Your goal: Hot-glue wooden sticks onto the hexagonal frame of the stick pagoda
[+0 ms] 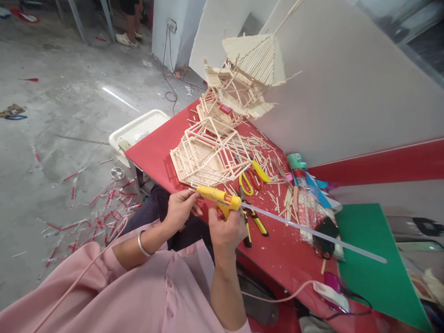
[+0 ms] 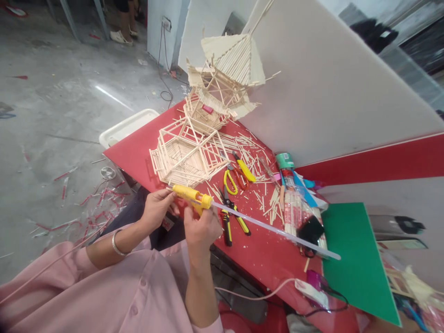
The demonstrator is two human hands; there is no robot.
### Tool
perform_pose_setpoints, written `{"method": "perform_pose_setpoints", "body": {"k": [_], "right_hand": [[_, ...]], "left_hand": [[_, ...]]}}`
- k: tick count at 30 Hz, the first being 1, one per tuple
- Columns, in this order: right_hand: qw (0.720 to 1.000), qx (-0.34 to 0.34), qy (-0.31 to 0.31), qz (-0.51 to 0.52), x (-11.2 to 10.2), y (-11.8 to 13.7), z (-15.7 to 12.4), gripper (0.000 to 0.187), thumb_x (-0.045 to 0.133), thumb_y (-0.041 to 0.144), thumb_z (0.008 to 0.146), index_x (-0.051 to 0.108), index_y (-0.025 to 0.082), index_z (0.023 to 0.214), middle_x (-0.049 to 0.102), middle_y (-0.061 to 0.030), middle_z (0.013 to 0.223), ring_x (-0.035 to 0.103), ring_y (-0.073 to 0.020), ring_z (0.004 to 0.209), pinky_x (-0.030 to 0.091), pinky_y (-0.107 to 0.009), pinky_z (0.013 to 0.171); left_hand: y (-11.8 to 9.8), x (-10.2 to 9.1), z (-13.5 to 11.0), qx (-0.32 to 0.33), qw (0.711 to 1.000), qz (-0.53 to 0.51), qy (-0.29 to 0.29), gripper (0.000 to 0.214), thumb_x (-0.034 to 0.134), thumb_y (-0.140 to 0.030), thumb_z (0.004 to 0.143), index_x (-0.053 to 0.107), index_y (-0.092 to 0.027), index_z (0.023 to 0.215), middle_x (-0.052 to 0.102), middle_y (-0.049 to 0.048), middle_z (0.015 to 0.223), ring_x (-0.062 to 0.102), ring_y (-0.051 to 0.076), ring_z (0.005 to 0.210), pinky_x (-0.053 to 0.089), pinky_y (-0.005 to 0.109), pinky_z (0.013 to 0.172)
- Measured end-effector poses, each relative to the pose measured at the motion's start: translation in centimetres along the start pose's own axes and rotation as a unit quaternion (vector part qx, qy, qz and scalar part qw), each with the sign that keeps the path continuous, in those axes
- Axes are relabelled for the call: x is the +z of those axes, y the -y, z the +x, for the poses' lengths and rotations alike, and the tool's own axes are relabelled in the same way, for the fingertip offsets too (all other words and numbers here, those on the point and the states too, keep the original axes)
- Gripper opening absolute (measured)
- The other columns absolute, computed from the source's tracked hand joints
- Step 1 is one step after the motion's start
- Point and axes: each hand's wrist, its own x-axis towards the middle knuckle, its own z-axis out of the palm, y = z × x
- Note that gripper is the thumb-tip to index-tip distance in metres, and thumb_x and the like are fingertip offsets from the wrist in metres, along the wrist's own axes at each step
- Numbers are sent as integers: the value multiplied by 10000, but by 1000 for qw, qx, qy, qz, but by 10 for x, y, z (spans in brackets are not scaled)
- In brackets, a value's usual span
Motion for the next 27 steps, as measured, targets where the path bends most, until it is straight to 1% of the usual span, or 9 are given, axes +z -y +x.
{"method": "perform_pose_setpoints", "body": {"k": [4, 8, 14, 17, 19, 22, 24, 27], "right_hand": [[1000, 0, -3, -18, 1, -1, -1, 179, 582, 376, 839, 585, 198, 816, 586, -32, 607, 575, -201, 539, 438, -301, 536], [999, -8, -13, -29, 2, -1, -1, 181, 579, 369, 837, 566, 199, 778, 572, -22, 599, 565, -188, 539, 427, -284, 534], [999, 1, -10, -32, 2, 0, 0, 186, 560, 366, 843, 572, 196, 769, 584, -38, 621, 578, -192, 563, 441, -287, 546], [1000, 10, 1, -24, 2, 0, 0, 189, 558, 363, 844, 586, 182, 796, 592, -50, 637, 592, -202, 582, 450, -293, 554], [1000, 14, -3, -27, 2, 1, 0, 206, 561, 377, 846, 592, 176, 813, 604, -55, 647, 596, -203, 581, 455, -298, 557], [999, 4, -15, -29, 3, 0, -2, 213, 568, 387, 847, 585, 180, 799, 610, -56, 640, 596, -203, 564, 458, -301, 553], [1000, 0, -13, -24, 3, -1, -3, 204, 574, 381, 843, 579, 185, 789, 610, -55, 637, 600, -203, 564, 465, -303, 557], [1000, 14, -10, -18, 4, -3, -5, 210, 586, 391, 839, 580, 186, 792, 624, -65, 661, 616, -207, 585, 481, -306, 571]], "left_hand": [[-1, 1, 1, 1, 1000, -1, -2, 459, 796, -576, 629, 709, -136, 727, 618, 6, 448, 595, 139, 367, 465, 198, 363], [-2, 1, 0, 2, 1000, 9, -1, 467, 790, -581, 630, 704, -132, 726, 620, 4, 454, 601, 141, 376, 468, 199, 369], [-3, 2, -1, 2, 1000, 10, -1, 454, 778, -574, 650, 708, -131, 718, 610, 3, 437, 593, 135, 367, 462, 193, 368], [-3, 2, 0, 3, 1000, 8, -1, 439, 778, -561, 661, 712, -132, 724, 616, 7, 441, 595, 136, 371, 464, 193, 372], [-3, 1, 0, 4, 1000, 7, -2, 431, 781, -552, 664, 713, -131, 725, 620, 9, 444, 596, 136, 372, 464, 193, 373], [-2, 1, 1, 2, 1000, 3, -7, 439, 789, -557, 649, 714, -130, 724, 618, 10, 444, 596, 139, 371, 467, 198, 374], [-2, 1, 1, -2, 1000, 1, -10, 452, 796, -566, 631, 713, -130, 721, 617, 12, 441, 596, 142, 371, 467, 201, 373], [-4, 2, 0, -4, 1000, 0, -14, 450, 803, -562, 621, 715, -131, 714, 616, 12, 443, 595, 140, 370, 461, 198, 371]]}}
